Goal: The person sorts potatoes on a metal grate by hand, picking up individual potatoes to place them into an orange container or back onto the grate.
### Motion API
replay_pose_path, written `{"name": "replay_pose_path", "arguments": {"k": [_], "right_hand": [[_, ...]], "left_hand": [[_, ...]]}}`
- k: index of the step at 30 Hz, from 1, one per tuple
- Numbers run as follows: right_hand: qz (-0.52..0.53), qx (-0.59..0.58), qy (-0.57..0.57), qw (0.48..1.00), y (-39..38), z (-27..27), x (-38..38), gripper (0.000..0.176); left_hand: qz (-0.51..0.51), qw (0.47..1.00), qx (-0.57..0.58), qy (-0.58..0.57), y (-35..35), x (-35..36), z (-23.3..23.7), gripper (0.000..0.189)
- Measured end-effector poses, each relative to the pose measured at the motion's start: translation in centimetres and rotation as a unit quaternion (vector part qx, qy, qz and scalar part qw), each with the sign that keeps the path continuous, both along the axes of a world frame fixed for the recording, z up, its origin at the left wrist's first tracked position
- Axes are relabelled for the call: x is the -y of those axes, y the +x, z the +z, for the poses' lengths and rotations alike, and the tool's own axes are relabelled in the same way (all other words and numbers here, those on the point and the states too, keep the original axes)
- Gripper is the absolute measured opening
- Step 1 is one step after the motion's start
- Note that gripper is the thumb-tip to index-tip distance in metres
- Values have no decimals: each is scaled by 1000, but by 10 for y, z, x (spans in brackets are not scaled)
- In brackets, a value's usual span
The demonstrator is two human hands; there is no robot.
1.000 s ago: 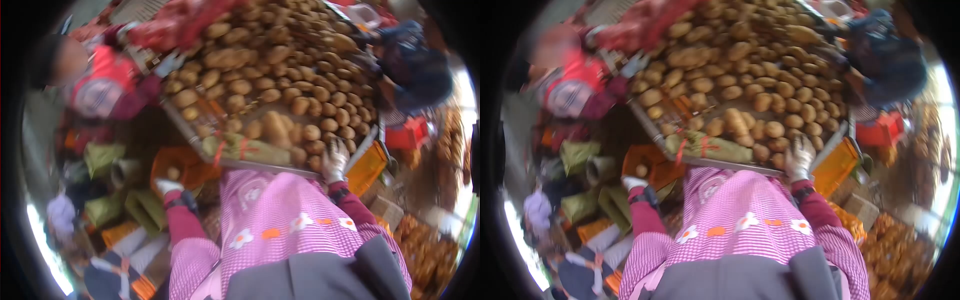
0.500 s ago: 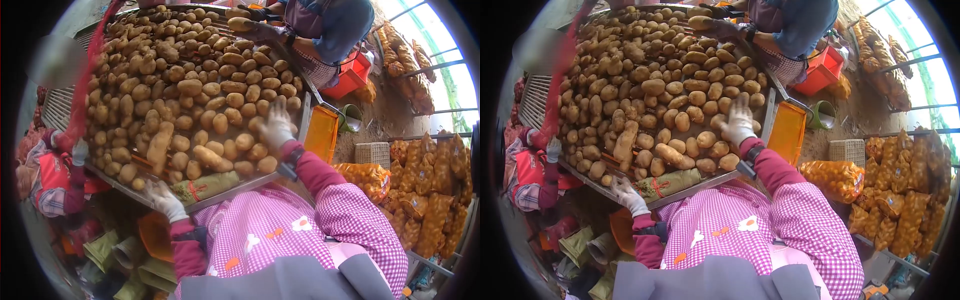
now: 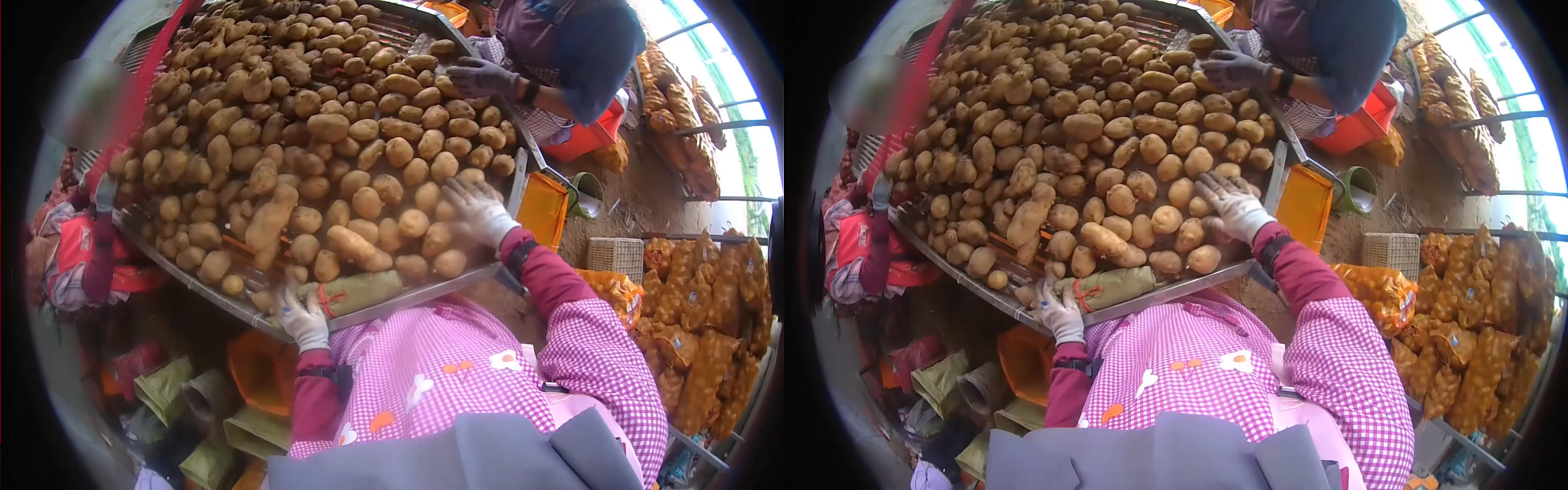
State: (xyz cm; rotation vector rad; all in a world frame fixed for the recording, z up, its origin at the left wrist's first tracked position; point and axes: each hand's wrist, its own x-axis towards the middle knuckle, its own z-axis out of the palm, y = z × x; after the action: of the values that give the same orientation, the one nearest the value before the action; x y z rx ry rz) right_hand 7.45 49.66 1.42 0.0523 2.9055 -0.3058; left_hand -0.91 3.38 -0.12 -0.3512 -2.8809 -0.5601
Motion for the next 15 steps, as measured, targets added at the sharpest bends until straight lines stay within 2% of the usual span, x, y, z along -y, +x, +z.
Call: {"name": "replay_pose_path", "arguments": {"k": [2,3,5,6,7,9,11,13,15], "right_hand": [[25,-19,55,998,-11,4,-13,81],[0,-21,35,999,-15,8,-14,76],[-96,-66,66,991,-21,2,-2,75],[-186,-172,34,967,-24,-19,7,73],[-212,-239,58,946,-30,-29,20,70],[-164,-278,-8,946,-43,-8,71,67],[-32,-229,-83,969,-53,1,125,74],[75,-209,-171,960,-61,28,169,78],[116,-196,-158,961,-68,26,189,74]], "left_hand": [[1,1000,0,-3,7,0,-4,63],[10,1000,0,-10,6,-4,0,62],[3,999,-22,-23,5,-2,-2,61],[4,999,-26,-21,5,-1,-4,60],[5,999,-30,-19,5,-1,-4,60],[8,999,-32,-18,6,-1,-3,60],[14,999,-32,-15,6,-4,2,60],[19,1000,-19,-16,7,-5,3,60],[22,999,-23,-21,7,-1,-2,60]]}}
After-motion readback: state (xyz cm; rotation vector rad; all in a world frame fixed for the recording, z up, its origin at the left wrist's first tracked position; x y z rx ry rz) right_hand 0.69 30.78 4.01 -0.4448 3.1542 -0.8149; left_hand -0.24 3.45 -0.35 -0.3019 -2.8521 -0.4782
